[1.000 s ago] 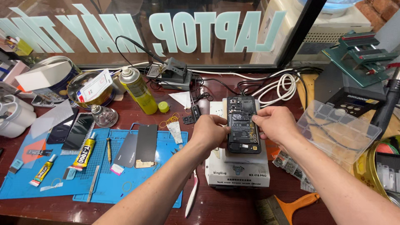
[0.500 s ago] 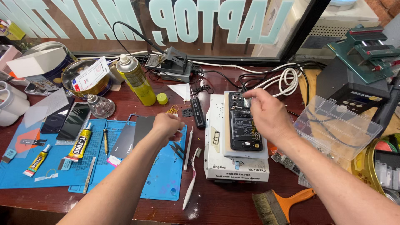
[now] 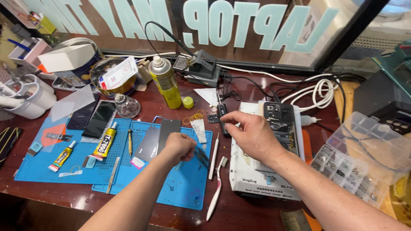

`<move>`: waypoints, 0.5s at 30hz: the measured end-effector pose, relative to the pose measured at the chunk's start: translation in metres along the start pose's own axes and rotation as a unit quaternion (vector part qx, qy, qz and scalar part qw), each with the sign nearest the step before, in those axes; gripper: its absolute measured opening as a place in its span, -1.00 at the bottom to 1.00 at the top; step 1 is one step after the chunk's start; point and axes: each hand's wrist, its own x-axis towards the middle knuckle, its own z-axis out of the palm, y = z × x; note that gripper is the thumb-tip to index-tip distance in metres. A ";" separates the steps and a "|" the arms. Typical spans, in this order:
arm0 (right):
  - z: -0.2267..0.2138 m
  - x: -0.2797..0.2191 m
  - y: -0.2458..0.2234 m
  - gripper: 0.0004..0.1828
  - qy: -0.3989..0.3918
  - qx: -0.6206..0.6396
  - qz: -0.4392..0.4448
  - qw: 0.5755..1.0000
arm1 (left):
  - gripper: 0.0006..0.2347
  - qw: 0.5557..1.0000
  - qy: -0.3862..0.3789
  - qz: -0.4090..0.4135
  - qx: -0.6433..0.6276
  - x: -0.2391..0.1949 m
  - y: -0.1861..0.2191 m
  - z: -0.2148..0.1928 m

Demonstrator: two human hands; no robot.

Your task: The person disassembles a smartphone, removes the back cover, and cleans the internal components with a cloth and spray. They then reassemble the device, securing the back cover and testing the screen.

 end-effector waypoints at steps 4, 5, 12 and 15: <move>0.023 0.020 -0.011 -0.71 -0.033 0.016 0.038 0.999 | -0.97 0.969 0.185 -0.061 -0.153 0.019 -0.014 -0.105; 0.027 0.023 -0.013 -0.71 -0.053 0.013 0.075 0.996 | -0.92 0.954 0.250 -0.072 -0.147 0.022 -0.019 -0.125; 0.049 0.039 -0.019 -0.73 -0.065 0.021 0.094 0.993 | -0.68 0.914 0.329 -0.083 0.224 0.055 -0.061 -0.178; 0.050 0.047 -0.026 -0.72 -0.073 0.022 0.118 0.990 | -0.78 0.906 0.327 -0.026 0.268 0.063 -0.057 -0.186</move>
